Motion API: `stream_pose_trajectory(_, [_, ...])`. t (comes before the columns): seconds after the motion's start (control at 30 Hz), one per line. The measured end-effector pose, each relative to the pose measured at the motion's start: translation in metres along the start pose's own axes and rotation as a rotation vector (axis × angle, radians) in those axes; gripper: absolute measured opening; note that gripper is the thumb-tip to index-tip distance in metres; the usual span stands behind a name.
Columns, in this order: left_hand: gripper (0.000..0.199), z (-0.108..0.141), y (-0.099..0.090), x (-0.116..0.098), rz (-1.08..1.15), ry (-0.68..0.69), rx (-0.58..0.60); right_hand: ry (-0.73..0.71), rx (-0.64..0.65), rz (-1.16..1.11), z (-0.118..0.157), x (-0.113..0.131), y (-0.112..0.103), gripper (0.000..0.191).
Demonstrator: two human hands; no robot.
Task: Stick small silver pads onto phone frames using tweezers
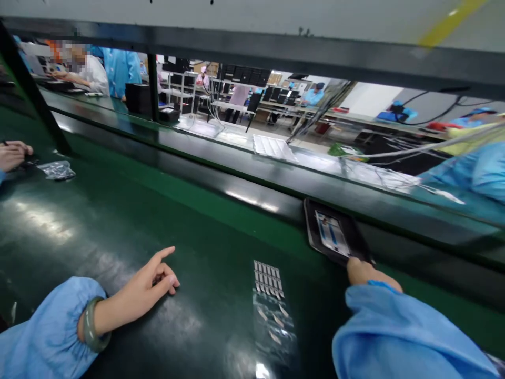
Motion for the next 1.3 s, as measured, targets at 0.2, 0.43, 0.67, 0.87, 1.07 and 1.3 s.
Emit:
stream_pose_trajectory(0.2, [0.053, -0.015, -0.010, -0.001, 0.051, -0.032, -0.085, -0.202, 0.138, 0.044, -0.008, 0.013, -0.011, 0.018])
stream_pose_trajectory(0.43, [0.048, -0.030, -0.025, 0.008, -0.026, -0.039, -0.148, -0.508, 0.088, 0.117, 0.035, 0.113, -0.036, 0.016])
stream_pose_trajectory(0.67, [0.052, -0.040, -0.040, 0.015, -0.163, 0.015, -0.282, -0.925, 0.154, 0.129, 0.166, 0.208, -0.047, 0.025])
stream_pose_trajectory(0.87, [0.063, -0.030, -0.050, 0.018, -0.414, 0.013, -0.227, -1.121, 0.201, -0.009, 0.283, 0.233, -0.031, 0.018])
stream_pose_trajectory(1.07, [0.060, -0.019, -0.049, 0.017, -0.633, 0.074, -0.062, -1.010, 0.411, -0.419, 0.307, 0.221, -0.050, 0.014])
stream_pose_trajectory(1.3, [0.050, 0.001, -0.051, 0.000, -0.790, 0.350, 0.035, -0.452, 0.192, -0.977, 0.231, 0.147, -0.070, 0.041])
Point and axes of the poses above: each hand's wrist, its own z-axis away from the middle knuckle, its own y-axis out of the palm, x = y × z, the point moved 1 cm from there along -z, towards the middle knuckle, and after that the axes turned 12 degrees about -z, right-handed, at the moved point
